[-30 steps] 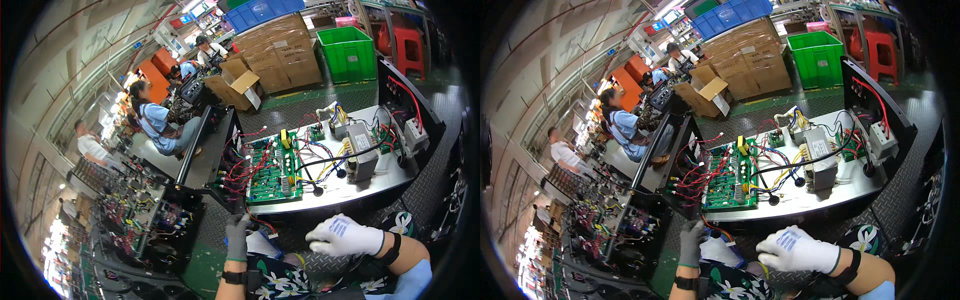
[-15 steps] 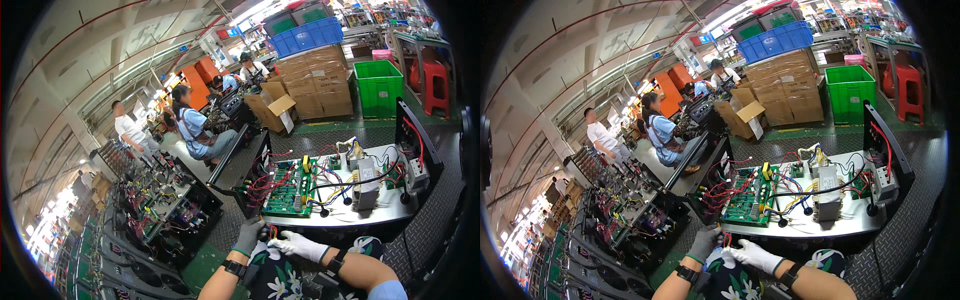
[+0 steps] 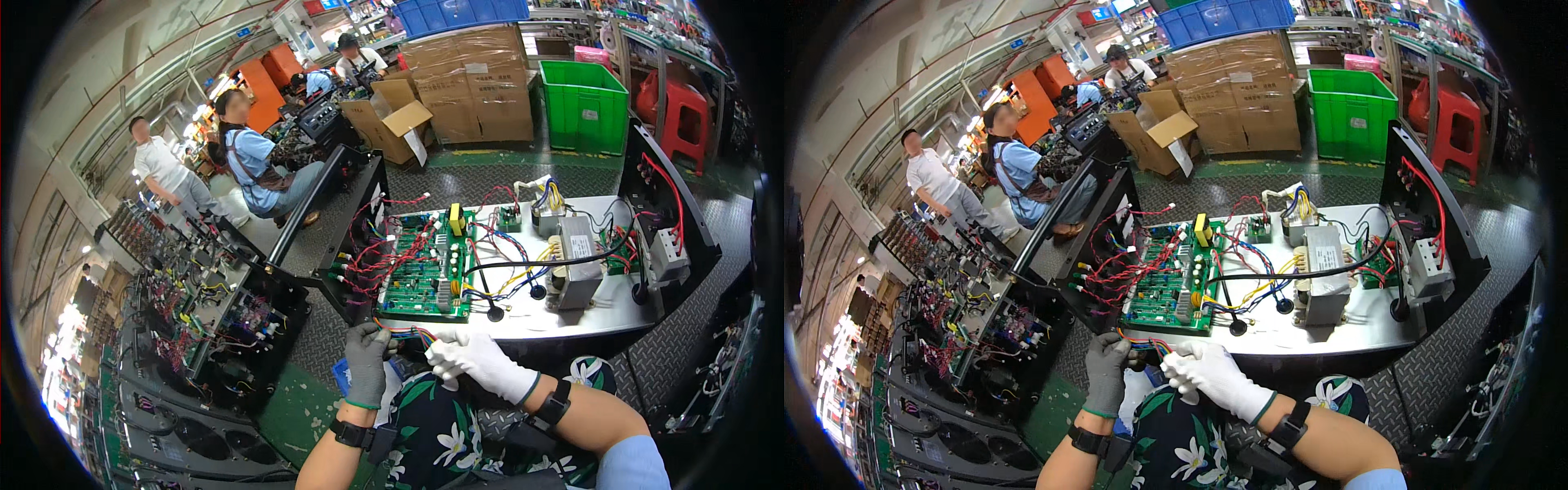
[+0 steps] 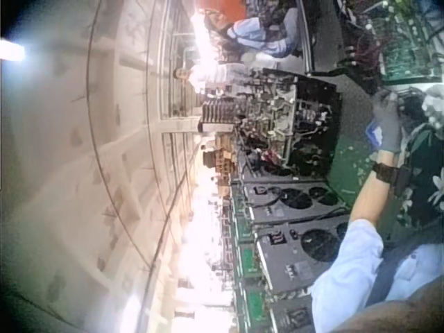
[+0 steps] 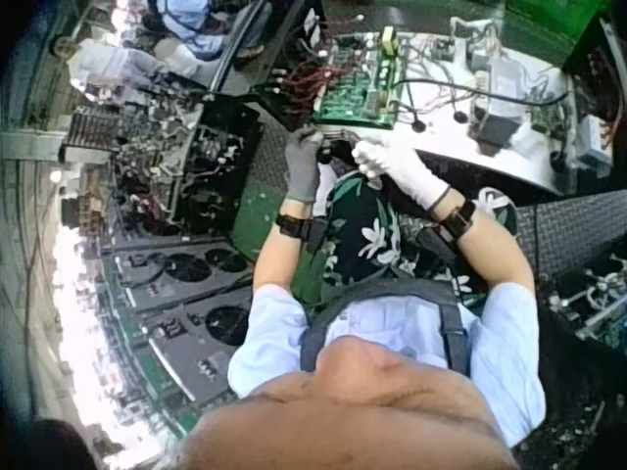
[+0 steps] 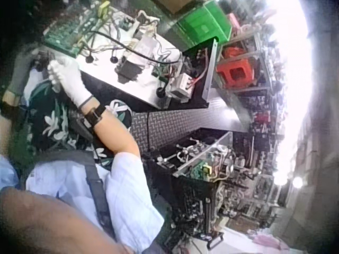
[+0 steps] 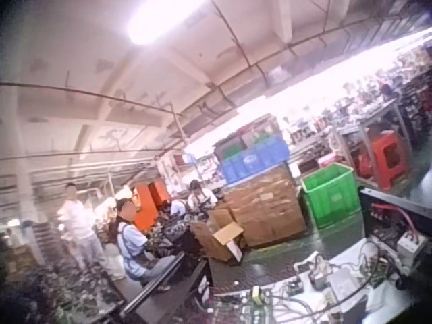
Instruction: Connecting wiring and components inside a welding machine enclosure and testing controls.
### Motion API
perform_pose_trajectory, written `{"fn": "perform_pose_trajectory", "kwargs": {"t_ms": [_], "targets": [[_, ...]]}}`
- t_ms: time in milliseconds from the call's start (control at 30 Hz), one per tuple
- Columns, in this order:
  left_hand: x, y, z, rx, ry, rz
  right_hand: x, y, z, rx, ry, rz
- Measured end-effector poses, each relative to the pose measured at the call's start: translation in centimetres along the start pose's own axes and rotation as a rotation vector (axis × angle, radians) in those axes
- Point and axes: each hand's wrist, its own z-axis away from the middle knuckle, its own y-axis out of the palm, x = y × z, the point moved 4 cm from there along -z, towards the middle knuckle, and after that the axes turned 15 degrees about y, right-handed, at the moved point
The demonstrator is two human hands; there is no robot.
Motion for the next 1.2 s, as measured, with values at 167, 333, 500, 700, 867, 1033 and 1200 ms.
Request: {"fn": "perform_pose_trajectory", "kwargs": {"t_ms": [167, 333, 500, 700, 867, 1033, 1200], "targets": [[-3.7, -0.2, 1.9, 0.314, 0.677, -0.830, 0.2, 0.9, 0.9, -0.034, 0.082, 0.123], [-7.6, 3.8, 4.2, 0.830, 0.826, -0.855, 0.9, 1.6, 0.5, 0.098, 0.092, 0.151], [-7.4, 3.4, 3.0, 0.784, 0.839, -0.828, 0.2, 1.3, -1.5, 0.165, 0.093, -0.036], [-6.4, 0.4, 1.2, 0.723, 0.898, -1.034, 1.3, 1.5, -0.3, 0.103, 0.065, 0.136], [-8.2, 1.4, -4.7, 0.700, 0.662, -1.082, 0.8, 1.3, 0.4, -0.019, -0.080, 0.447], [-5.8, 5.0, -7.7, 0.944, 0.329, -1.640, 1.0, 2.2, 3.2, -0.025, -0.153, 0.757], [-5.0, 5.4, -8.1, 0.819, 0.268, -1.814, 1.0, 1.7, 4.2, 0.015, -0.206, 0.894]]}}
